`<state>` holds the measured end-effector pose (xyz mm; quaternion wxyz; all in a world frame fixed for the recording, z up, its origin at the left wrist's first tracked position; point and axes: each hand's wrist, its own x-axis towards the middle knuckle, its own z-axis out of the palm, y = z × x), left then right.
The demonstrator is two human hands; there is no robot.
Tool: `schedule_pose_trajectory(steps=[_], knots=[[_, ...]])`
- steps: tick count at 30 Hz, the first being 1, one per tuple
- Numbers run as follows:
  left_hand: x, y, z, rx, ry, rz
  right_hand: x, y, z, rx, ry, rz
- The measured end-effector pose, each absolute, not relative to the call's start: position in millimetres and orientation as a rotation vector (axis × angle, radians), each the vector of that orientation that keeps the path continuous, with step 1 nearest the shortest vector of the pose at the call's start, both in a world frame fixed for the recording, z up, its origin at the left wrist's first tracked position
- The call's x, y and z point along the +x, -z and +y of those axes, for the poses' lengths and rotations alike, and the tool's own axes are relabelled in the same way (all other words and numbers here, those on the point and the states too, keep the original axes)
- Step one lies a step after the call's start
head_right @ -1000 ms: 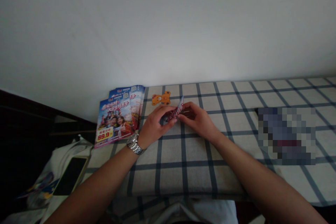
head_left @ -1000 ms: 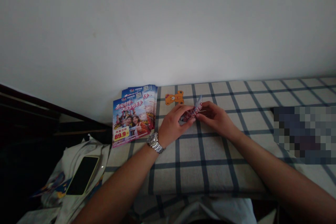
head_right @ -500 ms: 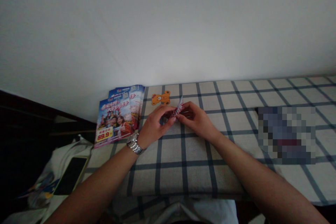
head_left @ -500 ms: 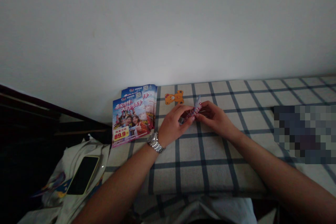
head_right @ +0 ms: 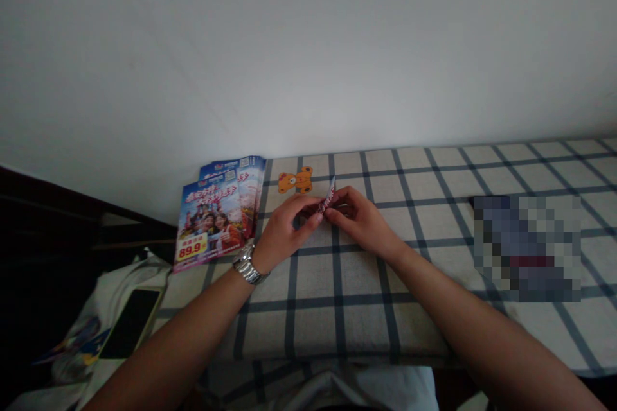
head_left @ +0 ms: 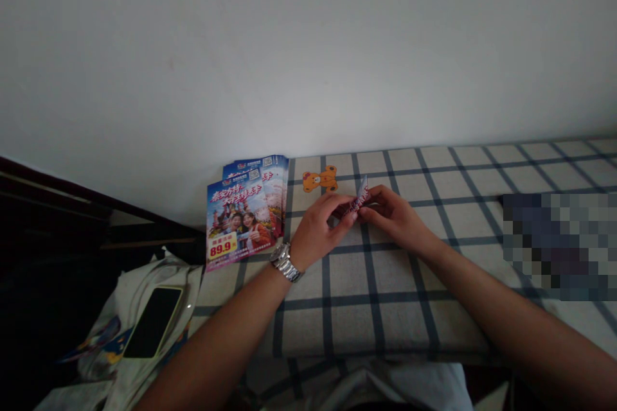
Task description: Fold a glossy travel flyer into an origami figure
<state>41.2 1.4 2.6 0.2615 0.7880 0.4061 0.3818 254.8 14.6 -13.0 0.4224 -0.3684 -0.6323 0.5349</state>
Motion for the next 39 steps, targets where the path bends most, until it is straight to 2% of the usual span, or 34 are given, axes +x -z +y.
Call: schedule_pose_trajectory(steps=[39], knots=[[44.2, -0.4, -1.2, 2.079, -1.053, 1.078, 252.2, 9.0, 11.1, -0.98, -1.325, -1.594]])
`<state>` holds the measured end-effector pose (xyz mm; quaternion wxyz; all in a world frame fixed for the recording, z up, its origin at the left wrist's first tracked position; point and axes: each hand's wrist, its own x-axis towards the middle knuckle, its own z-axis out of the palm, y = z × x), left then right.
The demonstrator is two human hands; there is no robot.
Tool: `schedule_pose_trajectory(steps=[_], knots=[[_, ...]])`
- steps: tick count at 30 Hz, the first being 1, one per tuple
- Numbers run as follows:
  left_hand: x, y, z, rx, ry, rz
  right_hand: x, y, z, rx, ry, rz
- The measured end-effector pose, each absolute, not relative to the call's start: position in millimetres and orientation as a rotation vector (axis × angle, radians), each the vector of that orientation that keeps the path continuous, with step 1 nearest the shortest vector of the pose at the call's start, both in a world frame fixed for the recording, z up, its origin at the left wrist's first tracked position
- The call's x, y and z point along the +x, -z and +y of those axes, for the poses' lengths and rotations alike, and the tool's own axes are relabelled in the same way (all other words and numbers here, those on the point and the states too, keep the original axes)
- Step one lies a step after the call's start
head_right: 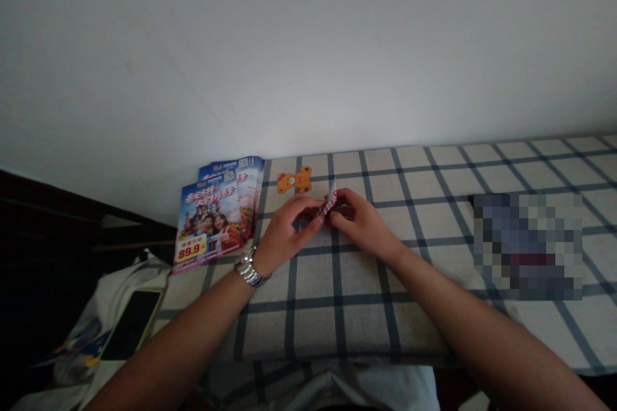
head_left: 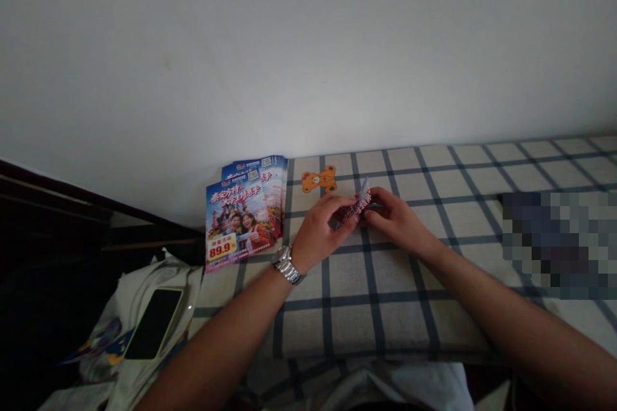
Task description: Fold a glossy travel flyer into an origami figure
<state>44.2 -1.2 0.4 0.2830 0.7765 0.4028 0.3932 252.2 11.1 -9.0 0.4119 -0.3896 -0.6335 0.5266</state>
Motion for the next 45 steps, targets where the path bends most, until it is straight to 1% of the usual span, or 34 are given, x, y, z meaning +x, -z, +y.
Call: schedule_pose_trajectory(steps=[11, 25, 45], knots=[[43, 3, -1, 2.075, -1.093, 1.128, 252, 8, 10, -0.962, -1.382, -1.575], [42, 0, -2, 2.047, -1.129, 1.165, 254, 6, 9, -1.045, -1.292, -1.609], [43, 3, -2, 1.786, -1.052, 0.99, 252, 0, 8, -1.001, -1.402, -1.535]])
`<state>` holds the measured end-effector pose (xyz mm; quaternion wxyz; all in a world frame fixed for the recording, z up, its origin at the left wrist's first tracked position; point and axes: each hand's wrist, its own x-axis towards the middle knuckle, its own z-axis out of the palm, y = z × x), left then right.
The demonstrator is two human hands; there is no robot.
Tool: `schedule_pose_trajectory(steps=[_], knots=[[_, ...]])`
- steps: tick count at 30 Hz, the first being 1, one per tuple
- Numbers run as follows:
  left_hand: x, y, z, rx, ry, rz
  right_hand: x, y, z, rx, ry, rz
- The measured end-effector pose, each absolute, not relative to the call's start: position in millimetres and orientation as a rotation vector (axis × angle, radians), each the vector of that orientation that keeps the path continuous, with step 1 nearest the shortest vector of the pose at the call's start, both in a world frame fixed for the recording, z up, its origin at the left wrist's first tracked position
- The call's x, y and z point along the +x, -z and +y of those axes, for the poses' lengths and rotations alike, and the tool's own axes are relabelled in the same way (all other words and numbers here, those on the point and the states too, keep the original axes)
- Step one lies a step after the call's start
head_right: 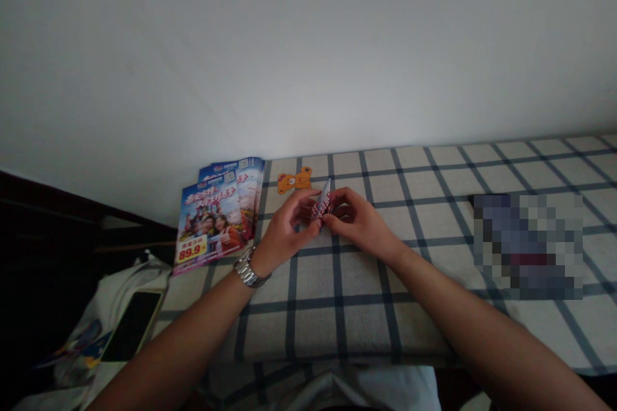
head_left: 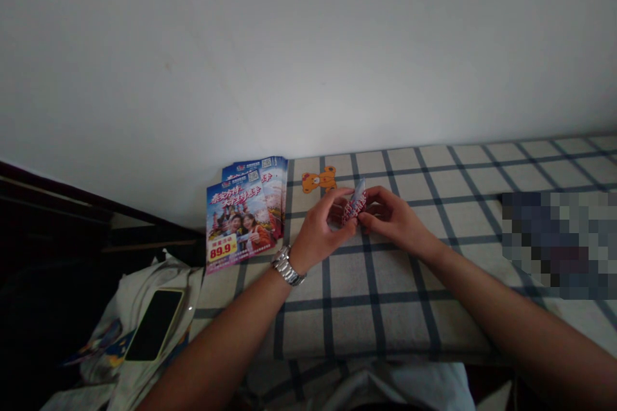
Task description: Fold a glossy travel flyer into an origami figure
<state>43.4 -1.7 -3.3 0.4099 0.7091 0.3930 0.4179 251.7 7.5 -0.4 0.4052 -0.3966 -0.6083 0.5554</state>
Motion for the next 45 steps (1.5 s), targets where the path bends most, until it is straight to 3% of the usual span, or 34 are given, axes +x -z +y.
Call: schedule_pose_trajectory(steps=[45], knots=[[45.3, -2.7, -4.2, 1.923, -1.179, 1.14, 255.0, -1.0, 7.3, -1.135, -1.217, -1.599]])
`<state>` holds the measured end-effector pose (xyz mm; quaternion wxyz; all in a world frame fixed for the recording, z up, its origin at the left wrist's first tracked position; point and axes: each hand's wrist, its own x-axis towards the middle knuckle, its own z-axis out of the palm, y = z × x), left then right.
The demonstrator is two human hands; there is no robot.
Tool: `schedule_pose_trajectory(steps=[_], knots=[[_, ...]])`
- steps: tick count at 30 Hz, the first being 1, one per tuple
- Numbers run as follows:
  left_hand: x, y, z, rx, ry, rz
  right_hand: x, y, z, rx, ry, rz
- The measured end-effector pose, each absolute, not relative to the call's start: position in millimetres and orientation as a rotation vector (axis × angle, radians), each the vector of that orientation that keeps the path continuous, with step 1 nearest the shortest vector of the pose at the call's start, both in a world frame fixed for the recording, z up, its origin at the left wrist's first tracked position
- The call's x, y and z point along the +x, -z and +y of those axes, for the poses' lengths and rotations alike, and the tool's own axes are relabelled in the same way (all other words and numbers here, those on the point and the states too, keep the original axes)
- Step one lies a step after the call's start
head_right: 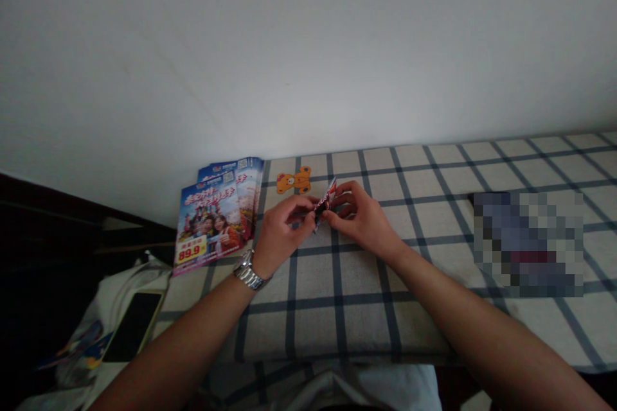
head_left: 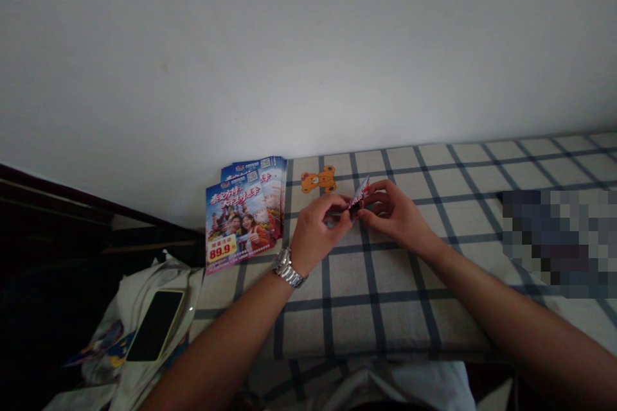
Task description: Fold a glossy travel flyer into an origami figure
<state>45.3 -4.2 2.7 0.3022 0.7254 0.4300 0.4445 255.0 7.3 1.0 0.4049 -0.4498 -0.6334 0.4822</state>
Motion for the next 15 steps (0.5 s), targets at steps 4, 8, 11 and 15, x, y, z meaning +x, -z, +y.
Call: schedule_pose_trajectory(steps=[4, 8, 11, 15], knots=[[45.4, -2.3, -3.7, 1.923, -1.187, 1.146, 254.6, 0.2, 7.6, -1.138, -1.243, -1.586], [45.3, -2.3, -3.8, 1.948, -1.188, 1.16, 254.2, 2.5, 7.7, -1.136, -1.252, -1.557], [45.5, -3.2, -4.1, 1.958, -1.187, 1.163, 254.7, 3.9, 7.2, -1.144, -1.199, -1.574], [46.1, -4.4, -4.7, 2.003, -1.182, 1.162, 255.8, 2.2, 6.1, -1.194, -1.071, -1.742]])
